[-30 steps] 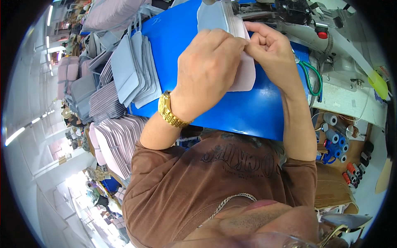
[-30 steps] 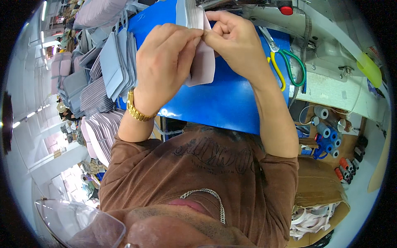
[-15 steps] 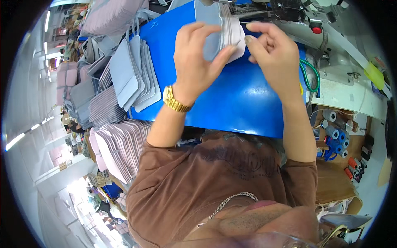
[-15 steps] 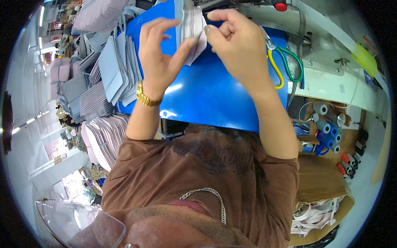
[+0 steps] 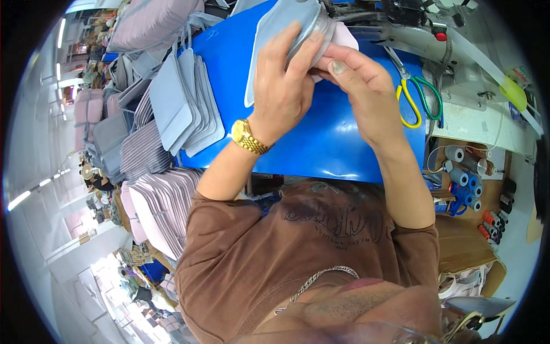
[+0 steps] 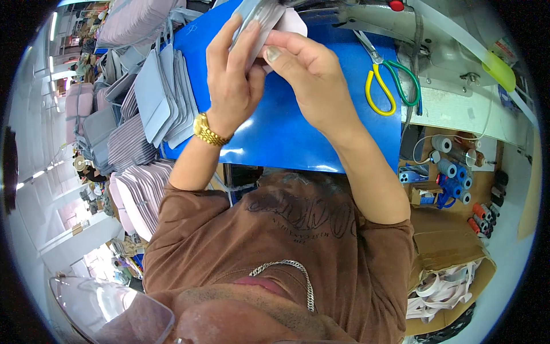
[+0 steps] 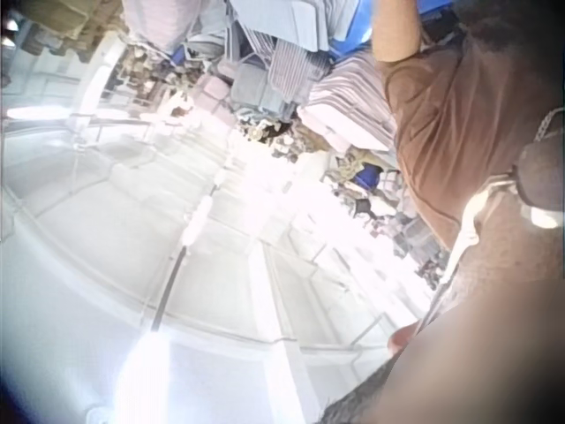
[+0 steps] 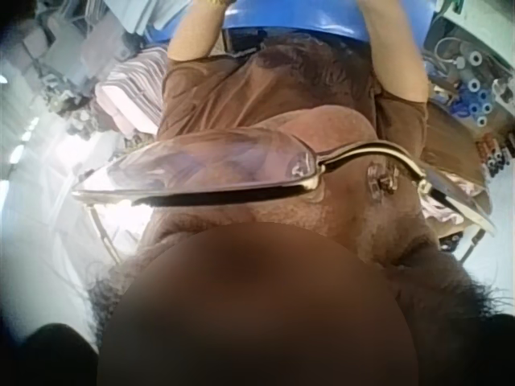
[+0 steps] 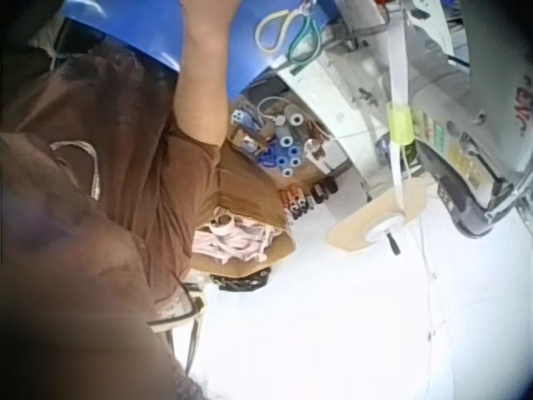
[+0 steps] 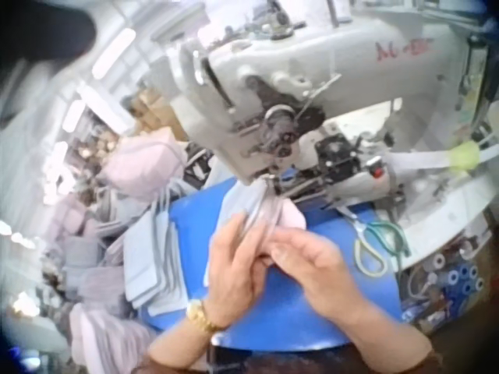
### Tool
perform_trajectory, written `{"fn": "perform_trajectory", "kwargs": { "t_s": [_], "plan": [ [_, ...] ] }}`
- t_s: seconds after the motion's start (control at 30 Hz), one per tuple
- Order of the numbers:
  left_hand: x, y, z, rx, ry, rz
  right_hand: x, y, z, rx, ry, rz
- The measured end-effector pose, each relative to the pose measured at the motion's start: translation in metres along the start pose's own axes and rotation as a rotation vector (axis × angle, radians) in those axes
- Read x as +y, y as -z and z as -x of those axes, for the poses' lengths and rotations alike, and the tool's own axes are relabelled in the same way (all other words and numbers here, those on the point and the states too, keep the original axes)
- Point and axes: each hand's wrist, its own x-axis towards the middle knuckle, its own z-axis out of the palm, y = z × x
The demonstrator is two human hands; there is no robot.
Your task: The recorder is assembling and organizing small fabric pouches at a workstation in a garment factory.
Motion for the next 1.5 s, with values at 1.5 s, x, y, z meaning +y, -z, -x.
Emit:
{"fn": "perform_trajectory", "kwargs": {
  "t_s": [1.5],
  "plan": [
    [0.009, -0.032, -0.049, -0.102, 0.083, -0.062, 0.074, 0.015, -0.048, 0.103, -0.117, -0.092]
  ]
}}
